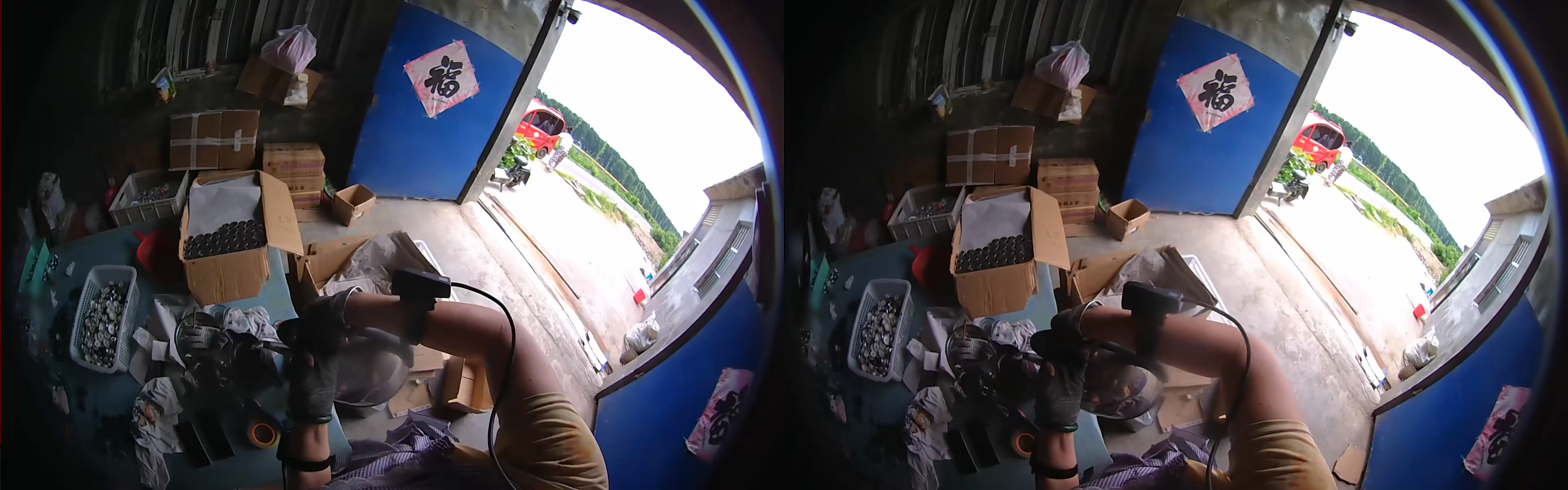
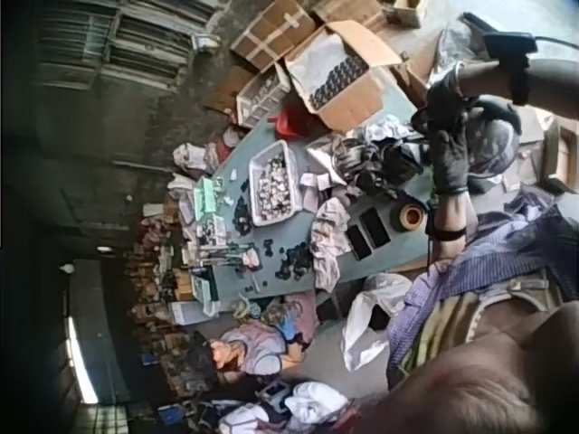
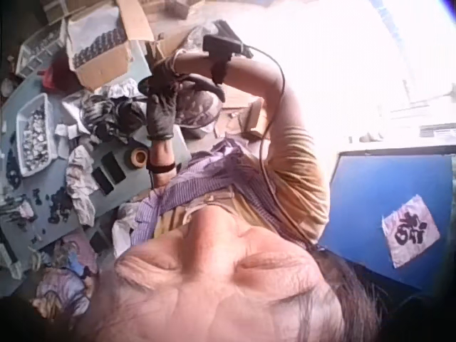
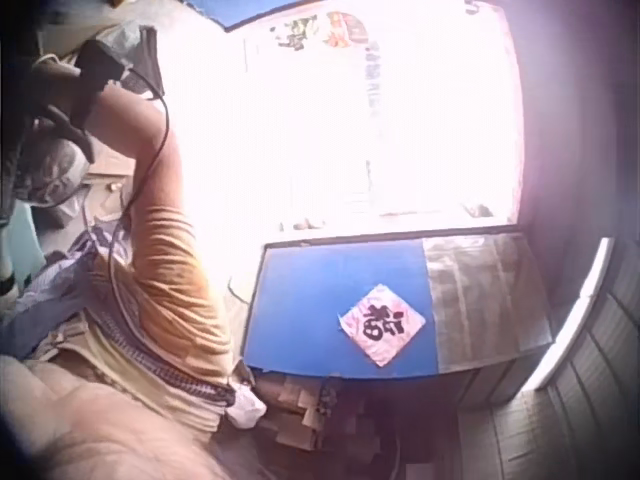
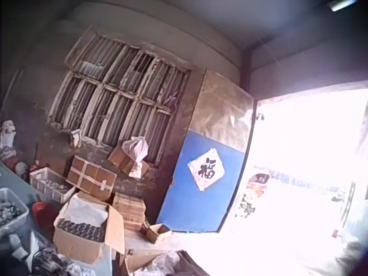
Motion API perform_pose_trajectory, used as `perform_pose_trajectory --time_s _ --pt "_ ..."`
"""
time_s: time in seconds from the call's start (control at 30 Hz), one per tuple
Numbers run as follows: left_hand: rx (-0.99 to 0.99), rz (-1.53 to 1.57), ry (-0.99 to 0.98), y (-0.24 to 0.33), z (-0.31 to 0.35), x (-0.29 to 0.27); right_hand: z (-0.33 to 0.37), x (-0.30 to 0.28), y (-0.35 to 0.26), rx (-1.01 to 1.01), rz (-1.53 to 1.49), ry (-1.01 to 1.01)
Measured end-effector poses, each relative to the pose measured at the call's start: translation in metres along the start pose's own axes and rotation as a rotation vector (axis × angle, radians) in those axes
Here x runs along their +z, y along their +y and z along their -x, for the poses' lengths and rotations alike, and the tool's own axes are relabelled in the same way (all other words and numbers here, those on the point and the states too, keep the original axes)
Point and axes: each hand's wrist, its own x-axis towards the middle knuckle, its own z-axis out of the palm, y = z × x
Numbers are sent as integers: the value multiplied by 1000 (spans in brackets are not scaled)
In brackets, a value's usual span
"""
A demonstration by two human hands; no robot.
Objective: Walking through a manufacturing facility while carrying a metal kettle.
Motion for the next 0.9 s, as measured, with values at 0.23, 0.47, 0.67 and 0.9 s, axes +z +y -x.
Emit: perform_pose_trajectory --time_s 0.23,0.47,0.67,0.9 --pt "171 -208 -49 22 40 21 -5 3 1 -83 9 49" --pt "-11 -80 -26 105 30 38 -5 3 -3 -190 164 86" --pt "-401 2183 -171 32 10 20 -21 3 -9 -263 232 100" --pt "-639 2104 264 17 16 14 -32 8 -3 -105 167 15"
